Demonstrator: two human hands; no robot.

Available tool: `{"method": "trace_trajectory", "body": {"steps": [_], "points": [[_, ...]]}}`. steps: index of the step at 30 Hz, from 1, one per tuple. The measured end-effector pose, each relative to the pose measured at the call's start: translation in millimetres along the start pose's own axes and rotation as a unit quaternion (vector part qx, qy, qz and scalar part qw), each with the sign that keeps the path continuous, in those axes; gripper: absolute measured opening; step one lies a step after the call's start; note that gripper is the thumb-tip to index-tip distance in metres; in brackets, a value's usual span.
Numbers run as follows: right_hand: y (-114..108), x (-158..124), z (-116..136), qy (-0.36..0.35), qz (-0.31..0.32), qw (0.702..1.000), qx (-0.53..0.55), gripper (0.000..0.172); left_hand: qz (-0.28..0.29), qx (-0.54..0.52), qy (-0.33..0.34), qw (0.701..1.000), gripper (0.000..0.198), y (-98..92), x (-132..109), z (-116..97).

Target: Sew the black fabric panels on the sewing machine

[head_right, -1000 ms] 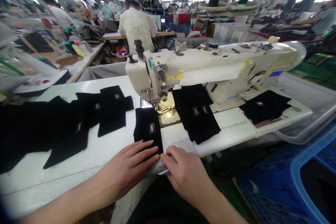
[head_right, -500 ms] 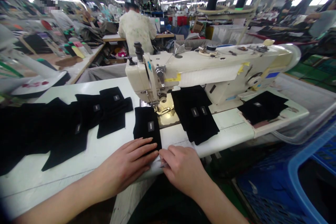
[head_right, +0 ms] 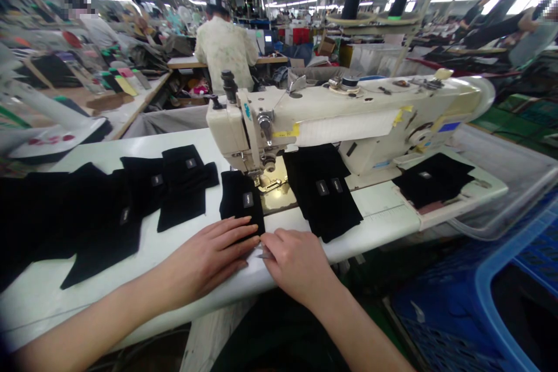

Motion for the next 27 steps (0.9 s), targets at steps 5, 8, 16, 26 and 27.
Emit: {"method": "trace_trajectory", "body": {"steps": [5,8,16,26,27], "points": [[1.1,9.9,-0.4,0.018,0.014,1.000,-0.014,0.022,-0.003,-0.003,-0.010,1.000,0.036,0.0,3.5,9.6],[0.0,16.3,0.1,0.034,0.034,0.998,-0.025,0.022,-0.012,-0.013,-0.012,1.000,0.035,0.1,5.2,15.2],[-5.4,32.9,0.7,0.068,0.072,0.994,-0.046,0.021,-0.016,-0.030,-0.019,0.999,0.034,-0.5,9.2,29.9],[-5.8,45.9,-0.5,0.082,0.077,0.991,-0.077,0.030,-0.017,-0.012,-0.019,1.000,0.034,-2.1,15.0,45.7],[-5.6,46.6,-0.6,0.083,0.076,0.990,-0.080,0.031,-0.017,-0.013,-0.020,1.000,0.035,-1.5,15.2,48.0]]}}
Point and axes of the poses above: each hand's wrist, its own x-axis towards the middle knuckle, its own y-axis out of the palm, z = x × y, the point moved 3 cm from there along x, towards the middle knuckle, and after that the axes turned 1 degree about -y, right-handed, at the moved point
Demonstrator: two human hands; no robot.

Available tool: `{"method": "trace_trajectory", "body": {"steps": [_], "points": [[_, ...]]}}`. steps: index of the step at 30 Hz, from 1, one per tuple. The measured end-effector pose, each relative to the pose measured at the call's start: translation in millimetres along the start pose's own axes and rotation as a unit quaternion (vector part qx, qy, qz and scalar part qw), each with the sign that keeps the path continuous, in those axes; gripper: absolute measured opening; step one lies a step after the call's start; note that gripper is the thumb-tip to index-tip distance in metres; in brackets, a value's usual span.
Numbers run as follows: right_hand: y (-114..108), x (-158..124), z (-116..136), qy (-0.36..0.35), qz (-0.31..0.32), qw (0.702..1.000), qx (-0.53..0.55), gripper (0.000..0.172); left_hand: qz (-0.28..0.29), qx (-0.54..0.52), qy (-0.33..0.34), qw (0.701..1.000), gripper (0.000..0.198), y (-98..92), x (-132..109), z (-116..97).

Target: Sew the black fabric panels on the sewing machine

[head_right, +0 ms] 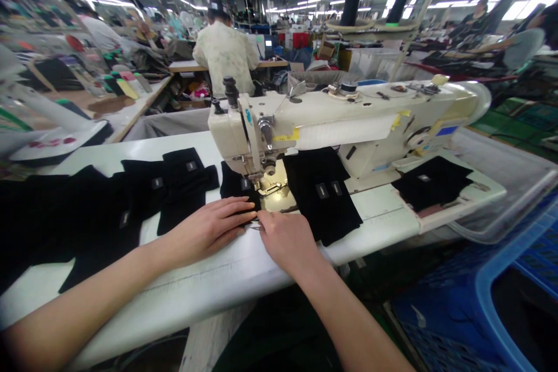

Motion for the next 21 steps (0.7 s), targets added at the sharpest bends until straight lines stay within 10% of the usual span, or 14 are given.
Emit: {"method": "trace_trajectory", "body": {"steps": [21], "points": [[5.6,-14.9,4.2,-0.002,0.008,1.000,0.003,0.028,-0.012,-0.002,-0.018,1.000,0.033,3.2,16.8,39.5]]}}
Point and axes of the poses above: each hand's wrist, its own x-axis towards the middle knuckle, its own y-axis out of the palm, z = x × y, the point moved 3 cm from there along x, towards the middle knuckle, and after that the axes turned 1 degree about -y, right-handed, at the moved point
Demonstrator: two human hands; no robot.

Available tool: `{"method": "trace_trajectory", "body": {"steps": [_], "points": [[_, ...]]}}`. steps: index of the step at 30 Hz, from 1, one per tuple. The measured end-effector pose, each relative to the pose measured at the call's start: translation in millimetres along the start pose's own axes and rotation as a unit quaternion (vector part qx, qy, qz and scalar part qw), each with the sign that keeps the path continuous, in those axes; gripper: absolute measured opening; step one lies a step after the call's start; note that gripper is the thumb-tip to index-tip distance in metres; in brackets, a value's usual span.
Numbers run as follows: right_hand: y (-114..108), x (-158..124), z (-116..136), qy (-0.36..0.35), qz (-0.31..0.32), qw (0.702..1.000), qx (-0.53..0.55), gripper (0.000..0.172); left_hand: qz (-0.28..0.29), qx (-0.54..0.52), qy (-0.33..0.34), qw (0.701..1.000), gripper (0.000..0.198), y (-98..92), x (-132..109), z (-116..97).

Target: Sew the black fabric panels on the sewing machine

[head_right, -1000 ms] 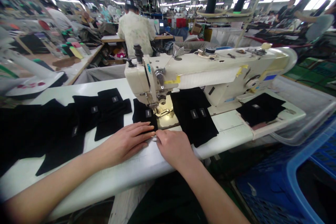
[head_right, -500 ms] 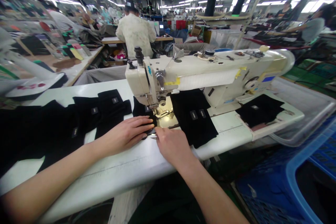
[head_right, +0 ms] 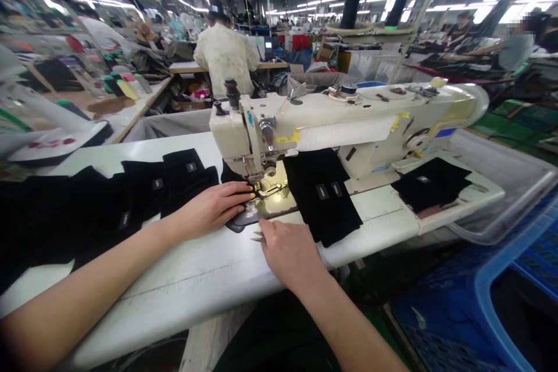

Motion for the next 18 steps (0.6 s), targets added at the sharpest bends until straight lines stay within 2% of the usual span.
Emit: {"method": "trace_trajectory", "body": {"steps": [18], "points": [[3.0,-3.6,-2.2,-0.001,-0.022,1.000,0.014,0.029,-0.016,0.007,-0.010,1.000,0.034,-1.6,8.1,7.1]]}}
Point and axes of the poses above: each hand's wrist, its own x-axis towards the middle knuckle, its own y-axis out of the palm, z = x × y, the point moved 3 cm from there along x, towards the middle knuckle, and after that the axes turned 1 degree about -y, right-handed, at the moved point
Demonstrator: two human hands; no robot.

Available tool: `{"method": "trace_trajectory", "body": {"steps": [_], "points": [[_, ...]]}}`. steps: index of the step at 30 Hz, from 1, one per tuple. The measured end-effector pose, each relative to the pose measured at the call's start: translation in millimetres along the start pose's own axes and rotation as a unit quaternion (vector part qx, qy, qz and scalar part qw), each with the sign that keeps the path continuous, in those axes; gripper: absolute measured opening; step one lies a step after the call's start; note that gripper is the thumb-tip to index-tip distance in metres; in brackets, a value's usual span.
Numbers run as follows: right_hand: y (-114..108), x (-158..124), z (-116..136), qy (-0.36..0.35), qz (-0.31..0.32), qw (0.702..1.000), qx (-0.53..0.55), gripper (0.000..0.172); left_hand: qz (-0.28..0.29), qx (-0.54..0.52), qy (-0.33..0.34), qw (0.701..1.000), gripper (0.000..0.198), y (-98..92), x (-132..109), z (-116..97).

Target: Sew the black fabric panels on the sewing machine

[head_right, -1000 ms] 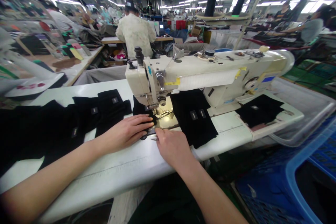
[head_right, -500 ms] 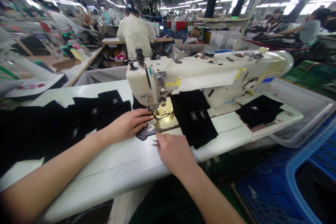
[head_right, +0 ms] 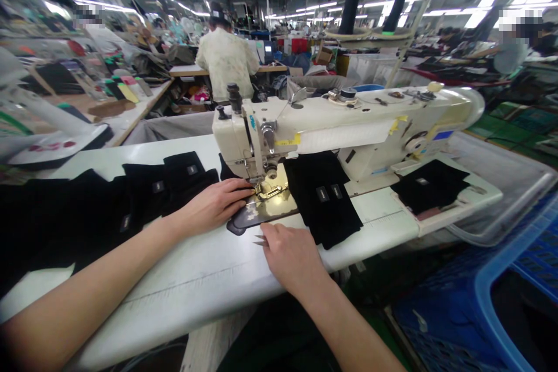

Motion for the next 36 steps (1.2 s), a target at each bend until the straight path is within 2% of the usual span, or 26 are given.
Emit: {"method": "trace_trajectory", "body": {"steps": [8,13,16,19,27,30,36], "points": [[10.1,-4.5,-1.3,0.002,-0.058,0.998,-0.009,0.028,-0.008,0.002,-0.023,1.000,0.034,4.3,-4.0,-3.4],[13.9,-7.3,-1.2,0.005,-0.087,0.996,0.001,0.028,-0.019,0.010,-0.068,0.997,0.037,9.2,-5.0,-2.1],[13.5,-8.4,-0.8,0.001,-0.107,0.994,0.006,0.030,-0.034,0.017,-0.115,0.993,0.046,13.0,-7.6,3.6],[13.5,-9.3,-1.3,-0.006,-0.131,0.991,0.008,0.031,-0.023,0.023,-0.124,0.992,0.049,13.3,-17.5,2.5],[14.1,-12.5,-5.4,-0.025,-0.172,0.983,0.056,0.031,0.005,0.023,-0.077,0.997,0.043,-0.8,-69.7,-45.3],[13.1,-13.2,-5.8,-0.014,-0.169,0.983,0.066,0.031,0.002,0.029,-0.067,0.997,0.041,-3.4,-77.0,-57.2],[9.7,-15.0,-7.9,0.024,-0.171,0.982,0.072,0.027,0.017,0.075,-0.052,0.996,0.038,2.0,-78.4,-67.0]]}}
Point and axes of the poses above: each hand's wrist, its own x-axis towards the middle knuckle, its own y-axis out of the palm, z = x × y, the point moved 3 cm from there along x, towards the middle knuckle, and after that the axes turned 1 degree about -y, right-handed, at the moved point
